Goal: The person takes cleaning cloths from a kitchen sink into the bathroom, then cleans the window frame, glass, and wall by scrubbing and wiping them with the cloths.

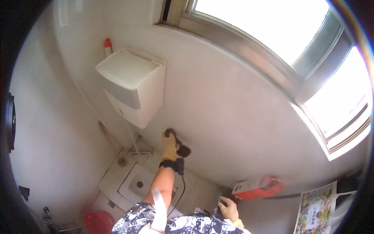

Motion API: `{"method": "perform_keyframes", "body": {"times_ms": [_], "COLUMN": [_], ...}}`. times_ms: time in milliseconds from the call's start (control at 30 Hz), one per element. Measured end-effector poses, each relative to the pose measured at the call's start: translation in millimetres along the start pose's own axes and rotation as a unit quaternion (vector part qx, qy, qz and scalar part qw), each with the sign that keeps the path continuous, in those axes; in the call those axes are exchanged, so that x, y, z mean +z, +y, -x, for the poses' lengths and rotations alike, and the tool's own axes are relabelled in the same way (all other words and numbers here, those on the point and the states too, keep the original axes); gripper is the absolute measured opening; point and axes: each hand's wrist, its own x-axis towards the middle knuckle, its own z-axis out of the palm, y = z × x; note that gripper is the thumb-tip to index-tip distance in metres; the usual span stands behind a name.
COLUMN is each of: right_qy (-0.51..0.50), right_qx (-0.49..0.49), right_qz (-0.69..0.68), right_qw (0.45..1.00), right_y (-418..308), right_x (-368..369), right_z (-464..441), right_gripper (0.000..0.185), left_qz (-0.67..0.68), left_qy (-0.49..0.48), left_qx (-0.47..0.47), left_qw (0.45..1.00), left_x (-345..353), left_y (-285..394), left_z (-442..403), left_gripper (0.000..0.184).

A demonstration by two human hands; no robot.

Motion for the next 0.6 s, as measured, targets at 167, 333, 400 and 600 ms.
{"method": "perform_keyframes", "body": {"times_ms": [167, 333, 400, 600], "right_qy": [0.035, 0.053, 0.018, 0.011], "right_qx": [0.057, 0.108, 0.134, 0.129], "right_qz": [-0.039, -0.047, -0.124, -0.121], "right_qw": [0.997, 0.992, 0.983, 0.984], "right_y": [51.6, 88.5, 104.2, 94.8], "right_x": [0.4, 7.2, 6.4, 4.5], "right_z": [9.3, 22.9, 20.0, 8.2], "right_gripper": [0.037, 0.04, 0.043, 0.04], "left_qz": [0.233, 0.338, 0.305, 0.104], "left_qy": [-0.194, -0.049, -0.026, -0.043], "left_qx": [0.074, -0.158, -0.105, 0.33], "left_qw": [0.95, 0.927, 0.946, 0.937], "left_x": [-78.2, -17.9, 11.1, 99.9], "left_y": [-85.3, -123.3, -107.9, -47.8], "left_z": [-86.1, -128.8, -107.6, 49.7], "left_gripper": [0.036, 0.06, 0.063, 0.071]}}
